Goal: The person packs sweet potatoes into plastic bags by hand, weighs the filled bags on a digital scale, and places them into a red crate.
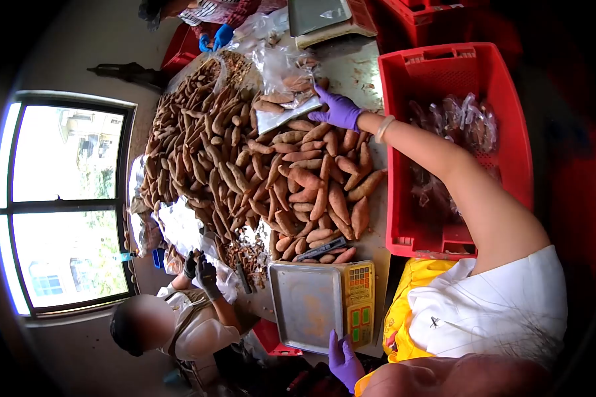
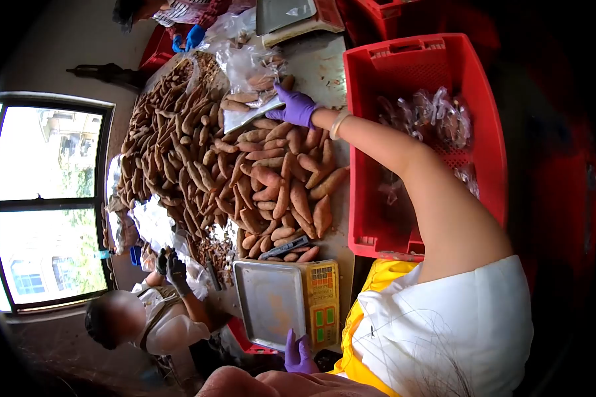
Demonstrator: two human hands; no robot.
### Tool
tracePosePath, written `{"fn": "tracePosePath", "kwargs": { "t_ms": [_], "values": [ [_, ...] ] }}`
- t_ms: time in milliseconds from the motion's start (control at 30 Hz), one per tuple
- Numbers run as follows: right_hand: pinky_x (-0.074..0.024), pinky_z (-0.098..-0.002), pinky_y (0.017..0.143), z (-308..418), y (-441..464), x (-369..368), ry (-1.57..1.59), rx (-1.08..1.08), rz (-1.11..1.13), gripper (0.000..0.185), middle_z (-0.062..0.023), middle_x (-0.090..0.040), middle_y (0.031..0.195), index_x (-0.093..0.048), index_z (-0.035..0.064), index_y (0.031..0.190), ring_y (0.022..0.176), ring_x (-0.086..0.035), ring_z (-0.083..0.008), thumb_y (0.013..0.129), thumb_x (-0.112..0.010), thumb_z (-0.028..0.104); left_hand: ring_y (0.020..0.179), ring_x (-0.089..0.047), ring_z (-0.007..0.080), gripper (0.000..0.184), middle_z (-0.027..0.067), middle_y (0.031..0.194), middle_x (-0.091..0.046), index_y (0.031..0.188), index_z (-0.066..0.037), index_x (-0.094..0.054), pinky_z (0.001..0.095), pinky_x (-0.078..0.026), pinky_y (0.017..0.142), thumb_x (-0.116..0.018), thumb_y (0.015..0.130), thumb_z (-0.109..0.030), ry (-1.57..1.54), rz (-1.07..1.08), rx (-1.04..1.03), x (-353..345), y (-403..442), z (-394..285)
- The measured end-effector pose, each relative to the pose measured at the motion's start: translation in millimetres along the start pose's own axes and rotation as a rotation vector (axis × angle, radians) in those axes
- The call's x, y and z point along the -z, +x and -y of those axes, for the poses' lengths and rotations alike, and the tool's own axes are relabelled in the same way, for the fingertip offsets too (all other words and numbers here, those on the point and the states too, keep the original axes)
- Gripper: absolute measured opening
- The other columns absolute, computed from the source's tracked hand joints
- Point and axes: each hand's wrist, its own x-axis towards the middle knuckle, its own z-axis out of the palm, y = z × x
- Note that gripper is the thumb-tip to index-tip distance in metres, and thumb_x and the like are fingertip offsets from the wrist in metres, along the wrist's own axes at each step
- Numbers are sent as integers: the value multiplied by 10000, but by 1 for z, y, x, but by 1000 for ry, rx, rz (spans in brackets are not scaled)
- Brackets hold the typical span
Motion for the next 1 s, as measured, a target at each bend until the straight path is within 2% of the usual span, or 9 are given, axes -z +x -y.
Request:
{"fn": "tracePosePath", "kwargs": {
  "t_ms": [133,300,367,400,433,500,633,833,1000],
  "values": [
    [-518,-383,843,22,121,-52,-124,-31,-222,1220,-237,-608,1143,-166,-14,1484,944,-638,-347,664,-713,706,837,-611,137,440,97,1020,-672,1387,-35,-458,260,-493,802,-553,971,-143,-68,-26,15,25,-17,45],
    [-377,-386,1077,28,235,-82,-123,-145,-535,1334,-273,-330,1474,-23,10,1502,1329,-410,-366,622,-717,734,824,-613,131,439,102,1026,-674,1387,-38,-461,248,-493,780,-555,969,-135,-91,-106,199,35,-38,126],
    [-392,-389,1062,60,228,-65,-11,-519,-231,1138,-266,-417,1426,-210,14,1486,1312,-440,-354,681,-753,608,821,-613,128,434,103,1030,-675,1382,-38,-467,244,-493,774,-555,968,-131,-107,-132,269,31,-49,138],
    [-484,-389,920,30,252,-73,-28,-296,6,709,-245,-639,1154,-600,9,1217,1069,-625,-316,729,-748,502,819,-614,127,431,104,1031,-675,1380,-38,-470,242,-493,770,-555,967,-129,-115,-140,298,29,-54,144],
    [-506,-366,736,25,259,-86,-126,-219,210,378,-137,-690,813,-721,31,879,749,-647,-227,781,-719,395,818,-614,126,429,105,1033,-675,1378,-39,-473,240,-493,767,-555,966,-127,-125,-143,323,28,-58,150],
    [-466,-300,636,26,245,-94,159,-166,246,247,-46,-618,692,-713,29,847,635,-560,-154,846,-668,271,815,-614,124,424,107,1036,-676,1374,-39,-479,236,-494,761,-555,965,-123,-137,-139,365,29,-67,159],
    [-458,-283,774,47,219,-75,502,227,319,305,-24,-657,815,-665,104,1185,741,-557,-127,929,-509,160,809,-615,119,415,111,1043,-678,1366,-39,-490,228,-494,748,-555,963,-115,-165,-128,386,32,-68,163],
    [-416,-203,665,198,133,1,679,566,693,280,2,-546,732,-637,-4,1106,674,-474,-71,1003,-469,195,915,-619,135,408,112,1060,-663,1331,5,-526,262,-511,805,-572,925,3,-221,-192,246,22,-22,51],
    [-385,-271,654,301,48,1,1150,209,1149,321,39,-359,571,-561,-99,1170,621,-426,-116,977,-482,145,913,-593,108,455,71,1048,-649,1363,-32,-508,233,-480,837,-581,915,-3,-122,-167,-14,29,22,6]
  ]
}}
